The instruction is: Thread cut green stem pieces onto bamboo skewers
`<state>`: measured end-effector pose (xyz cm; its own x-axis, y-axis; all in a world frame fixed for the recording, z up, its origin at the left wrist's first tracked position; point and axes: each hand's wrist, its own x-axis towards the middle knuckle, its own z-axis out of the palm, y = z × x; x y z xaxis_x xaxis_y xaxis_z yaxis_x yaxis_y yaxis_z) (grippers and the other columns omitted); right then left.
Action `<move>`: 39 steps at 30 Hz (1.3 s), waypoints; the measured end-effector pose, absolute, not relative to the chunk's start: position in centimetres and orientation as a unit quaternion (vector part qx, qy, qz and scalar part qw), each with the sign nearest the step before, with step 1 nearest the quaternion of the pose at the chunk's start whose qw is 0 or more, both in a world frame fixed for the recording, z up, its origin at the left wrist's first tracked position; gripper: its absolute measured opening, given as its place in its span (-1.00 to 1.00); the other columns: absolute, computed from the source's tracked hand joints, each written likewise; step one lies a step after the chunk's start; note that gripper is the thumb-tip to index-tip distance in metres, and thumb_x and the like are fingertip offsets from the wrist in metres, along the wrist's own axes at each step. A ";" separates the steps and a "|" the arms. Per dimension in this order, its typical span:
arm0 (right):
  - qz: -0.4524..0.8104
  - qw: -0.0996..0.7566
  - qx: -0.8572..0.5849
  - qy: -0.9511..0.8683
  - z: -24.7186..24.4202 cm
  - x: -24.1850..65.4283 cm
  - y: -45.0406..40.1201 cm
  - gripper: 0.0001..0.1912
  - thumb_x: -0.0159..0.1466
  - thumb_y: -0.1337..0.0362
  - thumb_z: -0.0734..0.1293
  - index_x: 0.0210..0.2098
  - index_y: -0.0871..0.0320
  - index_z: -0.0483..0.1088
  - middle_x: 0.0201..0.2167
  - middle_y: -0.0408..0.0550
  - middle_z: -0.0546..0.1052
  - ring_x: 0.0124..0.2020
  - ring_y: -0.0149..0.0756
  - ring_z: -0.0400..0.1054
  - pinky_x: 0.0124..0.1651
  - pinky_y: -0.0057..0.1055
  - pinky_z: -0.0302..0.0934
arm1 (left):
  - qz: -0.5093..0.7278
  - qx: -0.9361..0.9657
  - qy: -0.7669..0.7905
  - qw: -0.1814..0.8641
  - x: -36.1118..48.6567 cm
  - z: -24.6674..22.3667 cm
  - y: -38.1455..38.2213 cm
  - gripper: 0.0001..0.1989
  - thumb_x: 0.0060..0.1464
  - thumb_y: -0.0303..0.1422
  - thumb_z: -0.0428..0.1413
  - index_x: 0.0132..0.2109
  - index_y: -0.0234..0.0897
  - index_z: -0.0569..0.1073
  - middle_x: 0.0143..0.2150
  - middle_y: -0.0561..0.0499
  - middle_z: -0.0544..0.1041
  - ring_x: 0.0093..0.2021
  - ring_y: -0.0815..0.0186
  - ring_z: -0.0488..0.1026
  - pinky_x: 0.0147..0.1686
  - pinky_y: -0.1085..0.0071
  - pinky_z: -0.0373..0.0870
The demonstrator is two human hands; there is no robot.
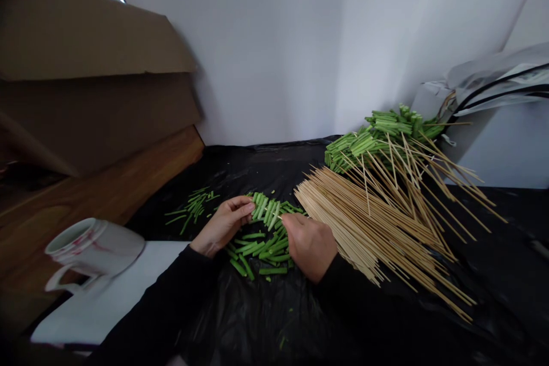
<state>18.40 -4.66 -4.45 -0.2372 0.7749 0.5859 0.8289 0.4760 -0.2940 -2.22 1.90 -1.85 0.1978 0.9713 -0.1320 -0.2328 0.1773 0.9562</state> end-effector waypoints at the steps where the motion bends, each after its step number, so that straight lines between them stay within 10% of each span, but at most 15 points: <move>1: -0.041 0.345 -0.513 -0.785 -4.4 18.5 -4.6 -0.72 0.36 0.36 0.10 -0.18 0.14 0.44 -0.27 -0.06 0.55 -0.29 -0.36 0.42 -0.27 -0.47 0.11 | 0.480 0.429 0.426 0.635 -2.3 -1.8 2.0 -0.75 -0.26 -0.38 0.40 -0.36 -0.34 0.57 -0.43 0.07 0.51 -0.46 0.52 0.39 -0.40 0.57 0.33; 8: -0.062 0.369 -0.533 -0.759 -3.8 19.7 -3.9 -0.72 0.36 0.34 0.11 -0.22 0.15 0.45 -0.29 -0.04 0.55 -0.27 -0.33 0.43 -0.23 -0.46 0.14 | 0.498 0.451 0.449 0.589 -3.0 -1.6 2.6 -0.68 -0.20 -0.32 0.37 -0.23 -0.31 0.57 -0.40 0.04 0.54 -0.45 0.48 0.41 -0.40 0.55 0.30; 21: -0.084 0.378 -0.535 -0.751 -4.3 20.2 -3.2 -0.73 0.36 0.32 0.13 -0.21 0.14 0.46 -0.28 -0.06 0.56 -0.25 -0.32 0.44 -0.21 -0.45 0.15 | 0.251 0.811 0.502 0.164 -3.4 -2.9 2.4 -0.93 -0.01 -0.36 0.23 -0.34 -0.21 0.60 -0.30 0.00 0.59 -0.22 0.19 0.46 -0.13 0.28 0.29; 39: -0.079 0.408 -0.535 -0.736 -4.1 20.1 -3.4 -0.71 0.37 0.29 0.11 -0.20 0.14 0.46 -0.30 -0.04 0.55 -0.26 -0.31 0.44 -0.23 -0.44 0.19 | 0.263 0.842 0.458 0.109 -2.7 -2.9 2.1 -0.79 0.19 -0.27 0.05 -0.17 -0.21 0.55 -0.20 -0.04 0.57 -0.14 0.18 0.43 -0.03 0.22 0.25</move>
<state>20.15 -3.36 -4.06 -0.0959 0.7227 0.6844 0.8511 0.4162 -0.3201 -2.69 2.10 -2.87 0.4427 0.8286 0.3426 0.7142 -0.5569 0.4240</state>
